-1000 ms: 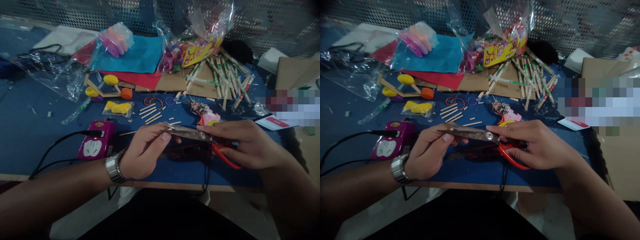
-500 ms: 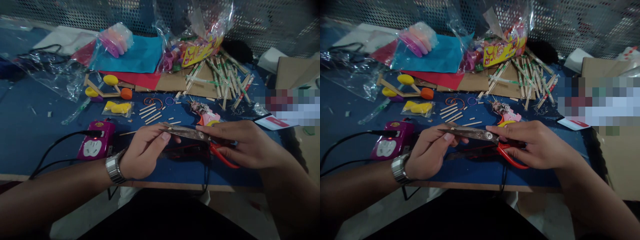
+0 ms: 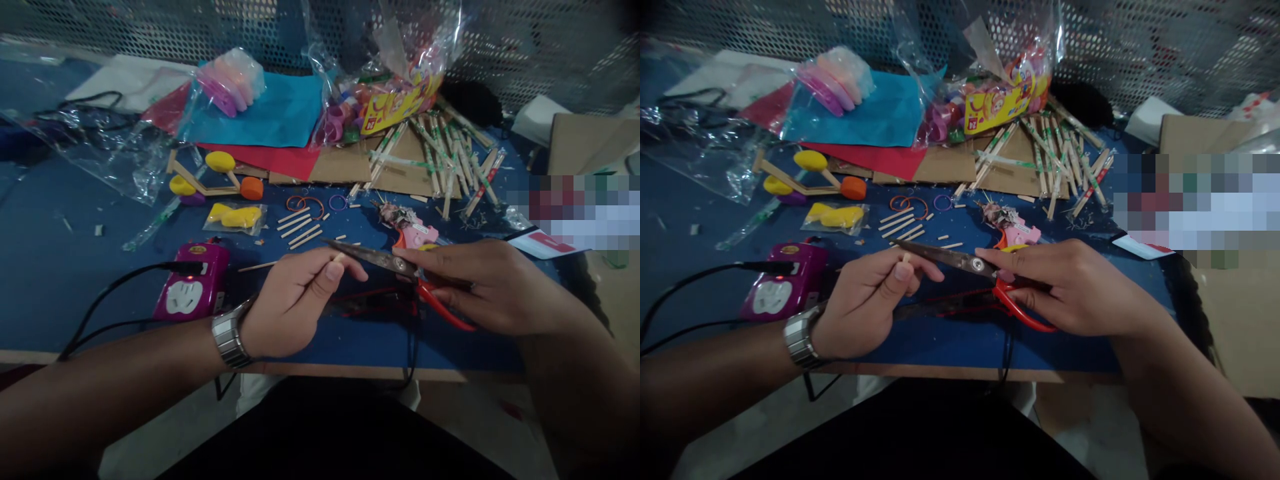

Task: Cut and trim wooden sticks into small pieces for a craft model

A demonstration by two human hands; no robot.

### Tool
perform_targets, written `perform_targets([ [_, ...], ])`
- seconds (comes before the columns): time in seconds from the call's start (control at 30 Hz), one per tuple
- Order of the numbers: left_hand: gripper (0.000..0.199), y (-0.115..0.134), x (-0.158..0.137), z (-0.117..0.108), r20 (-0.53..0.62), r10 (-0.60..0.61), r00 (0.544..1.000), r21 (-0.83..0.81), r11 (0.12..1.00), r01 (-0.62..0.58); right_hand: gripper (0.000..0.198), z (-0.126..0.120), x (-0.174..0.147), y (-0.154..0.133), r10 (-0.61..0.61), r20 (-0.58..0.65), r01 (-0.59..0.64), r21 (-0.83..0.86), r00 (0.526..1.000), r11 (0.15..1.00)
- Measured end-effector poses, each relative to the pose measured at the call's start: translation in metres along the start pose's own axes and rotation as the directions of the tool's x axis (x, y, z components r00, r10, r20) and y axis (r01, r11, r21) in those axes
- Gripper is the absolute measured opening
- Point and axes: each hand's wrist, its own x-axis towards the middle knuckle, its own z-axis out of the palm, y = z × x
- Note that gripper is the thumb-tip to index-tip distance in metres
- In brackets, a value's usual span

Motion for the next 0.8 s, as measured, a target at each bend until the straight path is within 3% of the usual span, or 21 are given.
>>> perform_targets([
  [0.1,0.041,0.0013,-0.0009,-0.001,0.016,-0.036,0.999,-0.02,0.999,0.036,0.064,0.0006,0.0009,0.0001,-0.006,-0.015,0.006,-0.053,1.0,0.999],
  [0.3,0.043,-0.0009,-0.0017,-0.0009,0.042,-0.105,0.994,-0.106,0.988,0.109,0.054,-0.0034,0.0054,-0.0001,-0.002,-0.155,-0.005,-0.048,0.988,0.999],
  [0.5,0.051,-0.0027,-0.0018,0.0007,0.026,-0.08,0.996,-0.124,0.989,0.082,0.061,-0.005,0.0047,0.0016,-0.029,-0.057,0.031,0.038,0.998,0.999],
  [0.8,0.045,-0.0023,-0.0013,0.0007,0.041,0.012,0.999,-0.069,0.998,-0.01,0.062,-0.0075,0.0051,0.001,-0.078,-0.02,0.079,0.051,0.997,0.996],
])
